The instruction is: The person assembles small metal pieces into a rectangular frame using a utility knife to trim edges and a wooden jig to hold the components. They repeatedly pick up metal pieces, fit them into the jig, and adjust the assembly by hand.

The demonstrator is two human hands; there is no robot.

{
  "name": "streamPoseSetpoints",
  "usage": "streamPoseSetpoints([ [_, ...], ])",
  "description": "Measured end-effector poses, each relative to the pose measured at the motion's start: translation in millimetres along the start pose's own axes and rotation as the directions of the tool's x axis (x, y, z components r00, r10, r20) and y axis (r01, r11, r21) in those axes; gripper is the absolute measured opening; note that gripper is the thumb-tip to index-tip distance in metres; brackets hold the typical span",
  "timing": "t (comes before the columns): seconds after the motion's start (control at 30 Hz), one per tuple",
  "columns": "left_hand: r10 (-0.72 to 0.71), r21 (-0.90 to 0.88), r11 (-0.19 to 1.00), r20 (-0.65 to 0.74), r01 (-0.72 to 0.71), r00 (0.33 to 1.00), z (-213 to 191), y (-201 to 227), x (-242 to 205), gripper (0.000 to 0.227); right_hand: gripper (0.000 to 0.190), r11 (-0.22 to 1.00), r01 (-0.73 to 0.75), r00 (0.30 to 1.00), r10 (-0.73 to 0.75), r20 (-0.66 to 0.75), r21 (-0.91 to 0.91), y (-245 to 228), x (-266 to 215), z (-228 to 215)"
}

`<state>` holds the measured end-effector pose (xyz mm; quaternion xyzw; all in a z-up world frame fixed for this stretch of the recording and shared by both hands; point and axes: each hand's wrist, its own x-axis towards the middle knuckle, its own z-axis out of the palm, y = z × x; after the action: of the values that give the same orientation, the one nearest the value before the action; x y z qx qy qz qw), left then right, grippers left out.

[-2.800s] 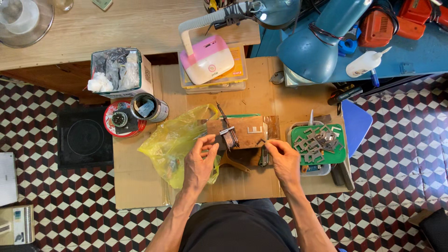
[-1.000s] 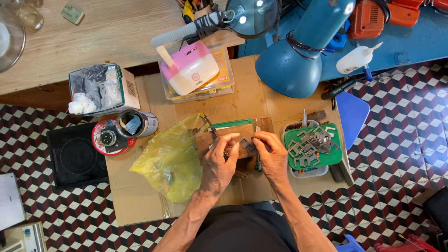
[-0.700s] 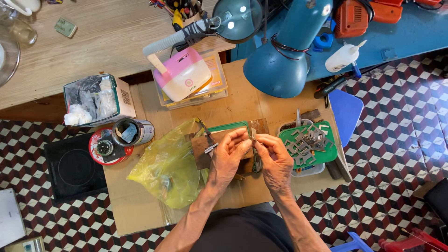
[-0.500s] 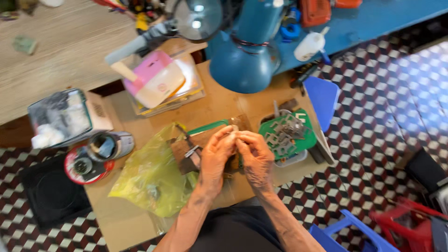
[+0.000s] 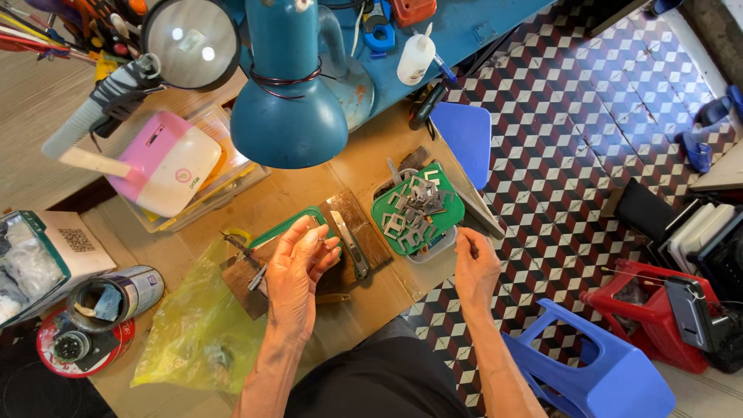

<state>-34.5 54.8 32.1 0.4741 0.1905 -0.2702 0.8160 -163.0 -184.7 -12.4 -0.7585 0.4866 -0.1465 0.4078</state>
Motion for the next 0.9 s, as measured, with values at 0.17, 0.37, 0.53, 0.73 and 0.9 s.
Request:
streamPoseSetpoints([
  [0.17,-0.077,0.065,0.995,-0.013,0.078,0.997,10.1,-5.2,-6.3,0.051,0.017,0.951,0.268,0.962,-0.274,-0.017,-0.150,18.2,41.3,2.8],
  [0.37,-0.142,0.127,0.982,0.004,0.140,0.990,10.0,-14.7,-10.9,0.054,0.030,0.815,0.523,0.852,-0.505,0.137,-0.250,14.6,80.9,20.8],
  [0.53,-0.165,0.132,0.978,0.025,0.161,0.986,4.6,-23.7,-11.8,0.053,0.025,0.743,0.594,0.800,-0.583,0.138,-0.309,19.4,82.2,27.4],
  [0.73,-0.184,0.140,0.974,0.017,0.180,0.983,3.8,-30.9,-7.8,0.049,0.020,0.896,0.360,0.932,-0.333,0.143,-0.259,18.5,82.5,32.9],
  [0.9,-0.182,0.155,0.972,0.015,0.177,0.983,4.3,-31.4,-6.9,0.049,0.019,0.912,0.315,0.948,-0.287,0.137,-0.264,21.3,89.1,35.9],
])
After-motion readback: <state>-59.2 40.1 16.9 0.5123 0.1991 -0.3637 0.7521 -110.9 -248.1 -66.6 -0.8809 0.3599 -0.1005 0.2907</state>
